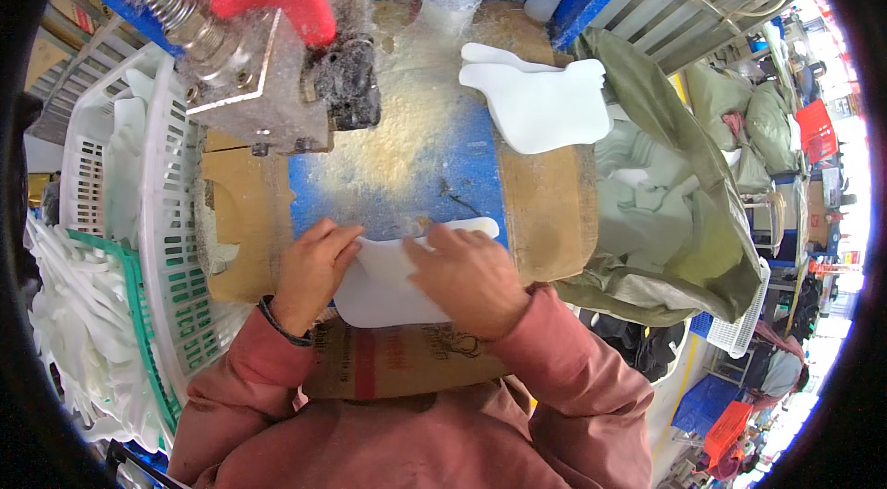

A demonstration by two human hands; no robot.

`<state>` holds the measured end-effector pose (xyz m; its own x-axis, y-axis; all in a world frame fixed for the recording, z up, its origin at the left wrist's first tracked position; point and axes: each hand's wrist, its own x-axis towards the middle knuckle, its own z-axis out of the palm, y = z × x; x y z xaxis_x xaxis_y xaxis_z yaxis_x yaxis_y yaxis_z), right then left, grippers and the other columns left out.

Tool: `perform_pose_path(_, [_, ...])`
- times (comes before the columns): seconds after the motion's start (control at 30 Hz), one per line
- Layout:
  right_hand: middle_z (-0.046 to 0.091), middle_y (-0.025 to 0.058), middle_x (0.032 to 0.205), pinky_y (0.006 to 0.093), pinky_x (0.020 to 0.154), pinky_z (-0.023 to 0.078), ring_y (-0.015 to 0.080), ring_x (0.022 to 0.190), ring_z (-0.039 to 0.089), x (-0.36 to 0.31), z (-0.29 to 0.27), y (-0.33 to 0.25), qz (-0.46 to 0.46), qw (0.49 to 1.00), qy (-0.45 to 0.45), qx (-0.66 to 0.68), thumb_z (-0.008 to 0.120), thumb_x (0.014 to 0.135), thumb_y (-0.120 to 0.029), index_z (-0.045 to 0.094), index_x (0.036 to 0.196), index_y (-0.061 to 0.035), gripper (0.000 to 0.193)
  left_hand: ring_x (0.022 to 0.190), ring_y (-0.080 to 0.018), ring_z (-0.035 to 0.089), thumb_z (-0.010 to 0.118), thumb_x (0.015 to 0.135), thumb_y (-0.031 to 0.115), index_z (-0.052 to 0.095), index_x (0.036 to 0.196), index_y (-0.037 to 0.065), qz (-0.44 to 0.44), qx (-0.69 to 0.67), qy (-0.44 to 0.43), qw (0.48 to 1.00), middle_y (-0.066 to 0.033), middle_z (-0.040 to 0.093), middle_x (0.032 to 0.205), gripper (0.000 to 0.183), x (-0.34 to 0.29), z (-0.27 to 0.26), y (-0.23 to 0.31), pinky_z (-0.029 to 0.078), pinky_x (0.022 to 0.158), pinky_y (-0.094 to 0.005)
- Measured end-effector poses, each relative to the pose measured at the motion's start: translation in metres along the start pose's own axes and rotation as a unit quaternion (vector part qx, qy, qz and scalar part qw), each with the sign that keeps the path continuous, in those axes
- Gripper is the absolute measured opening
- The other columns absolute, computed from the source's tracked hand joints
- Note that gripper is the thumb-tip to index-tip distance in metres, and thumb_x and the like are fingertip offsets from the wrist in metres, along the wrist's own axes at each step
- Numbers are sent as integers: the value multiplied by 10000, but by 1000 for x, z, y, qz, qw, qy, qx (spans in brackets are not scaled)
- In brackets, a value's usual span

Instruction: The person repeatedly picks white foam pieces from a basket, places them under a press-style cutting machine, and trims the edges. After each cut, the person removes the trimmed piece and places it into a green sack. The cycle continues with multiple foam pieces.

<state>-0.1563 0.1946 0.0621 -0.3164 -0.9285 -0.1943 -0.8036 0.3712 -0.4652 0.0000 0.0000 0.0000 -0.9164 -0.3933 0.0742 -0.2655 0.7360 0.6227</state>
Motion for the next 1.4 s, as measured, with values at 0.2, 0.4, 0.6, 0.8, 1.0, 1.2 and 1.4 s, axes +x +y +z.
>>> perform_pose_path(0.2, [693, 119, 966, 327, 730, 564, 218, 829, 708, -34, 9, 34, 124, 936, 152, 293, 725, 920, 7, 745, 1088, 21, 170, 805, -299, 675, 738, 907, 65, 761, 1089, 44, 9, -1, 15, 1000, -107, 654, 897, 185, -3, 3, 2, 545, 705, -390])
perform_pose_path(0.4, [683, 124, 964, 321, 730, 542, 215, 831, 677, -26, 27, 40, 88, 943, 225, 230, 717, 920, 15, 753, 1088, 8, 172, 850, -307, 665, 751, 871, 82, 763, 1085, 29, 16, 6, 18, 1000, -95, 633, 896, 221, -6, 2, 5, 551, 763, -406])
perform_pose_path(0.6, [668, 134, 958, 379, 723, 554, 302, 830, 684, -12, 32, 45, 66, 950, 243, 186, 719, 910, -4, 725, 1080, -14, 170, 862, -305, 656, 776, 867, 108, 758, 1094, 28, 20, 25, 21, 999, -92, 625, 912, 241, -7, 4, 5, 547, 768, -412])
perform_pose_path(0.8, [635, 144, 963, 444, 750, 561, 383, 858, 673, -6, 37, 45, 65, 955, 239, 161, 712, 928, -56, 715, 1076, -39, 148, 862, -306, 655, 786, 857, 99, 754, 1092, 21, 18, 22, 23, 999, -91, 623, 918, 249, -8, 4, 6, 547, 758, -411])
perform_pose_path(1.0, [633, 132, 987, 452, 724, 567, 372, 852, 680, -3, 45, 51, 59, 965, 223, 125, 693, 938, -61, 696, 1086, -49, 149, 859, -301, 655, 788, 853, 92, 755, 1091, 24, 22, 25, 23, 999, -90, 620, 925, 250, -8, 5, 5, 547, 757, -409])
perform_pose_path(1.2, [625, 115, 973, 457, 700, 571, 356, 850, 681, -1, 52, 53, 53, 973, 214, 73, 649, 931, -73, 658, 1041, -66, 111, 847, -300, 656, 784, 858, 93, 736, 1151, 33, 20, 32, 17, 999, -93, 618, 931, 303, -6, 3, 7, 547, 744, -414])
perform_pose_path(1.4, [622, 113, 964, 438, 688, 572, 343, 847, 679, 1, 50, 52, 49, 977, 205, 35, 665, 919, -75, 665, 1025, -61, 107, 769, -319, 664, 764, 875, 75, 706, 1216, 31, 62, 8, 10, 998, -107, 629, 894, 348, -2, 3, 39, 549, 663, -415])
